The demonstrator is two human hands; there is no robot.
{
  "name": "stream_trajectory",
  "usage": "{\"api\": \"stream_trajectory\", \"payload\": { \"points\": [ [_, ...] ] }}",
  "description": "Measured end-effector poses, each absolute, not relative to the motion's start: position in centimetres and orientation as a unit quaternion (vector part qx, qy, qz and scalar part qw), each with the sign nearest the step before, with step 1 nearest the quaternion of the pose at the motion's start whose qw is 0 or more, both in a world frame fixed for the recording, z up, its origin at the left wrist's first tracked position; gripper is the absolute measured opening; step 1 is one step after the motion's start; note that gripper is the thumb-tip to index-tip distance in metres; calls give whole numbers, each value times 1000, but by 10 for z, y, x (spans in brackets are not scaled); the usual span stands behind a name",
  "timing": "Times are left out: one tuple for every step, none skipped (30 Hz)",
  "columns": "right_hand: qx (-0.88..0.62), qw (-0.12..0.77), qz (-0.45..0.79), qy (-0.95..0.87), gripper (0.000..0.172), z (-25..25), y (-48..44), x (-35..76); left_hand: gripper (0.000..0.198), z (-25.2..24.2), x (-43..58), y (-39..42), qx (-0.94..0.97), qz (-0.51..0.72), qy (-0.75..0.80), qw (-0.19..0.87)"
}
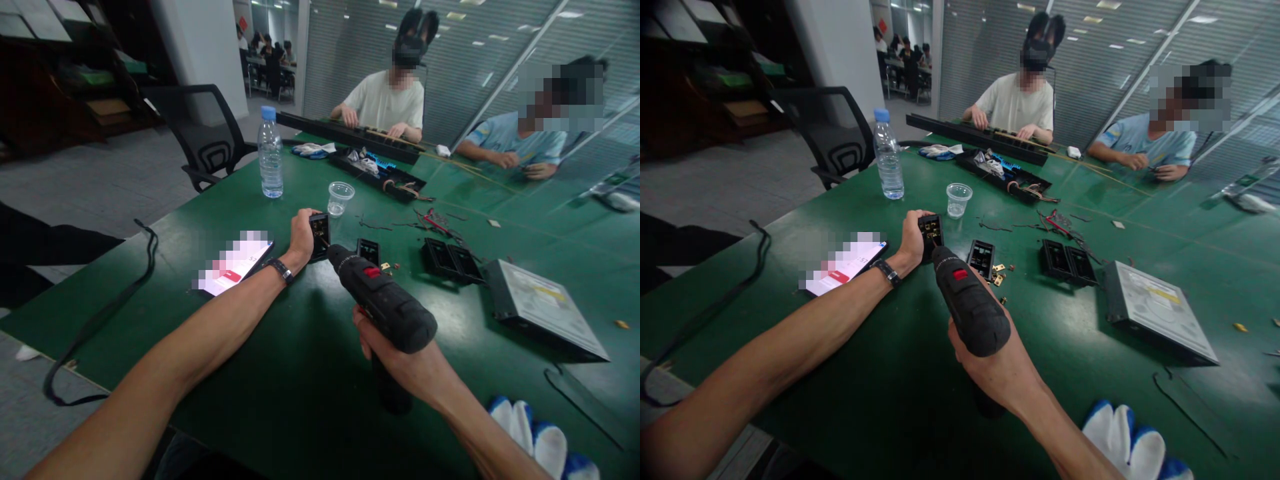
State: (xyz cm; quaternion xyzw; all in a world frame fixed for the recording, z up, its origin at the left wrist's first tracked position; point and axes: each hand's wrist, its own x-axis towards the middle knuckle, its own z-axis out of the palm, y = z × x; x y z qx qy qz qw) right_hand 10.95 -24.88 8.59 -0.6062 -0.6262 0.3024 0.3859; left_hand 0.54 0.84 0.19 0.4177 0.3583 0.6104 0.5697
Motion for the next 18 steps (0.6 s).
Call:
{"api": "stream_trajectory", "payload": {
  "points": [
    [-606, 389, 321, -616, 23, 86, -249, 109, 44, 2, 5, 9, 417, 610, 358, 570],
    [-605, 391, 334, -608, 22, 86, -249, 109, 44, 1, 5, 9, 418, 610, 357, 571],
    [-604, 393, 341, -604, 21, 86, -249, 109, 44, 1, 5, 9, 419, 609, 356, 572],
    [-603, 395, 345, -602, 21, 86, -249, 109, 44, 1, 5, 9, 419, 609, 355, 572],
    [-601, 396, 348, -601, 20, 86, -249, 109, 44, 1, 5, 9, 419, 610, 353, 573],
    [-600, 396, 351, -600, 20, 87, -249, 109, 44, 0, 5, 9, 419, 610, 352, 573],
    [-599, 397, 354, -599, 20, 87, -249, 109, 44, 0, 4, 9, 419, 610, 351, 573],
    [-600, 397, 356, -597, 19, 87, -249, 109, 44, 0, 4, 9, 419, 612, 350, 573],
    [-600, 398, 358, -594, 17, 87, -248, 108, 44, 0, 4, 9, 419, 614, 348, 571],
    [-601, 399, 360, -591, 15, 87, -248, 108, 44, 1, 4, 8, 419, 616, 347, 570],
    [-604, 399, 364, -587, 13, 87, -248, 108, 44, 1, 4, 8, 420, 616, 347, 569],
    [-606, 399, 368, -581, 11, 87, -248, 108, 44, 1, 4, 8, 420, 615, 348, 569],
    [-610, 399, 372, -575, 9, 87, -248, 107, 44, 1, 4, 8, 421, 614, 349, 569],
    [-612, 399, 376, -570, 10, 86, -248, 107, 45, 1, 4, 8, 422, 612, 350, 570],
    [-614, 399, 379, -565, 13, 86, -248, 107, 45, 2, 4, 8, 423, 611, 351, 570],
    [-616, 400, 380, -562, 17, 86, -249, 107, 45, 2, 4, 8, 424, 611, 351, 569],
    [-617, 402, 379, -561, 20, 86, -249, 107, 44, 2, 4, 8, 424, 612, 351, 568],
    [-617, 402, 378, -560, 23, 86, -249, 107, 44, 2, 4, 8, 424, 612, 351, 568]
  ]
}}
